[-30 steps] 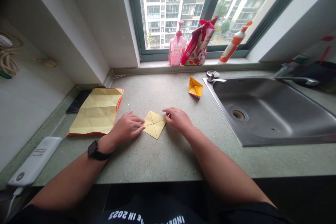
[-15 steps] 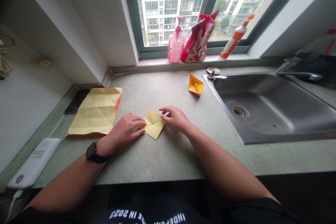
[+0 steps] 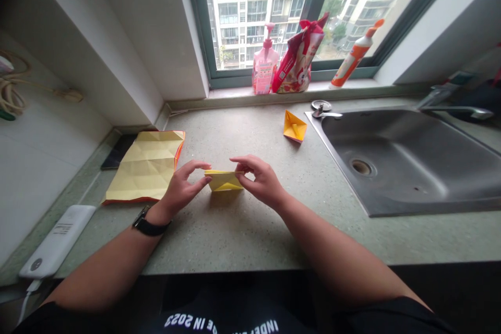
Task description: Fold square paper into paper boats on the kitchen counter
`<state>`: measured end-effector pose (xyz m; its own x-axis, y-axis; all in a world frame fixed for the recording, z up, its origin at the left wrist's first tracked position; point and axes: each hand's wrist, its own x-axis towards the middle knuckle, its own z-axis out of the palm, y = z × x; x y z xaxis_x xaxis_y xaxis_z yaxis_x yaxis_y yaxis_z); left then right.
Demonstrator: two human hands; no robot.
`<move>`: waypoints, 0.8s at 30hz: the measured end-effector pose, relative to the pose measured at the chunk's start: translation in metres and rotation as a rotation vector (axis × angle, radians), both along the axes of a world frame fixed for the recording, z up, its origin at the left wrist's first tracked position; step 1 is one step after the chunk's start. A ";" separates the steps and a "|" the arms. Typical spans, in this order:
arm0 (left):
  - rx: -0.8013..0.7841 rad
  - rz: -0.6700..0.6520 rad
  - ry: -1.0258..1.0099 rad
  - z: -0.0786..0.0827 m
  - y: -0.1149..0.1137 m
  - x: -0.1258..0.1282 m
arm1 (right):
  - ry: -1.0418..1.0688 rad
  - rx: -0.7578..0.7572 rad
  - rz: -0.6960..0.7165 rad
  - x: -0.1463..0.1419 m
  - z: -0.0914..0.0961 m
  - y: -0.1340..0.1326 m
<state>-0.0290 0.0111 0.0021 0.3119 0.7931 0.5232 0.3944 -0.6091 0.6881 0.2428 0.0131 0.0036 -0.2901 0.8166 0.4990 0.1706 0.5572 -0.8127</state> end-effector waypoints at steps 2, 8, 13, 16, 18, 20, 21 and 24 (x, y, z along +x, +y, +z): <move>0.041 -0.029 -0.043 0.006 -0.002 0.001 | -0.038 0.184 -0.003 -0.003 0.008 -0.006; 0.186 -0.075 -0.081 0.011 -0.009 -0.003 | -0.167 0.493 -0.069 -0.003 0.011 -0.009; 0.202 -0.145 -0.062 0.009 -0.009 -0.004 | -0.280 0.561 -0.137 0.004 0.003 -0.002; 0.211 -0.109 0.011 0.005 -0.007 -0.002 | -0.300 0.582 -0.147 0.005 0.002 -0.001; 0.217 -0.083 0.058 0.003 -0.005 -0.001 | -0.313 0.601 -0.149 0.003 0.002 -0.002; 0.224 -0.069 0.080 0.001 -0.004 -0.002 | -0.324 0.602 -0.133 0.002 0.000 -0.002; 0.227 -0.064 0.078 0.000 -0.003 -0.002 | -0.327 0.592 -0.122 0.002 -0.001 -0.002; 0.225 -0.049 0.026 0.001 -0.003 -0.003 | -0.319 0.550 -0.132 0.005 -0.002 0.002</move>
<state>-0.0319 0.0084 0.0030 0.3624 0.6407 0.6769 0.3764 -0.7650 0.5225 0.2480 0.0154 0.0012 -0.4078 0.5056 0.7603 0.4523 0.8352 -0.3128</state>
